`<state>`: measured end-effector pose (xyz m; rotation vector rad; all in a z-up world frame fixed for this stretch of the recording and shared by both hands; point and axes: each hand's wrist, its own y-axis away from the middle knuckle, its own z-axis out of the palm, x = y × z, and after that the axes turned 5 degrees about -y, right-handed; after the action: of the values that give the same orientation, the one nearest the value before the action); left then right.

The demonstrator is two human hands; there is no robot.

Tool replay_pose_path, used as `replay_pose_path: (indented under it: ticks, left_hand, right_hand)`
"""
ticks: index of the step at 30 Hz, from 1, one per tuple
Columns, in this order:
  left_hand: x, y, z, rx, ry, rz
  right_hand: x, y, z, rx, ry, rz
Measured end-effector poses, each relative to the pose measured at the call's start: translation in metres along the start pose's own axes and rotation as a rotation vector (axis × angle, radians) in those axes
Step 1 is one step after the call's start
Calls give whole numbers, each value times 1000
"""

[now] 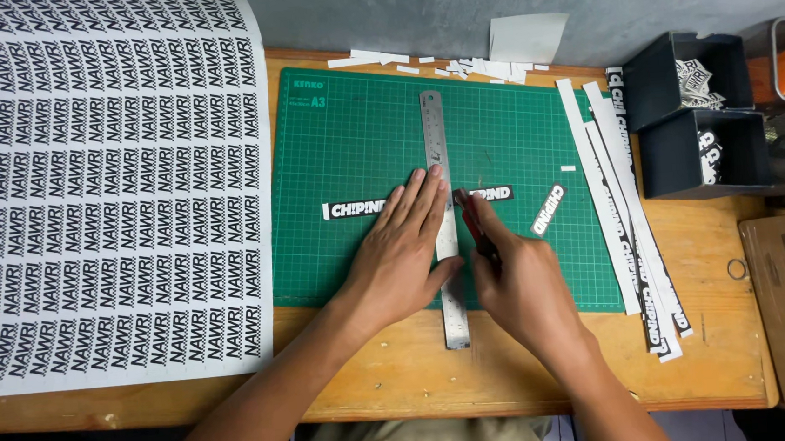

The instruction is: The person uses a metal ruler and a red utility knife to cut strips of printed stickers on a green cutting mat. They align the ruler along the printed text and slice through the material to separate individual sticker units, repeating the process for multiple strips.

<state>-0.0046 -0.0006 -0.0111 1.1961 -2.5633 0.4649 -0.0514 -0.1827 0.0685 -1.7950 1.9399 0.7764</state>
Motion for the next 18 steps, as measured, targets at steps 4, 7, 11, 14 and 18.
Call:
replay_pose_path:
  ticks: [4, 7, 11, 14, 18]
  left_hand:
    - [1, 0, -2, 2, -6, -7]
    - [1, 0, -3, 10, 2, -3]
    - [1, 0, -4, 9, 22, -8]
    - [1, 0, -3, 6, 19, -7]
    - [1, -1, -4, 5, 19, -5]
  right_hand:
    - [-3, 2, 7, -15, 2, 3]
    - [-1, 3, 5, -4, -32, 39]
    - [0, 4, 0, -8, -61, 70]
    - [3, 5, 1, -12, -50, 69]
    - [2, 7, 3, -12, -1, 54]
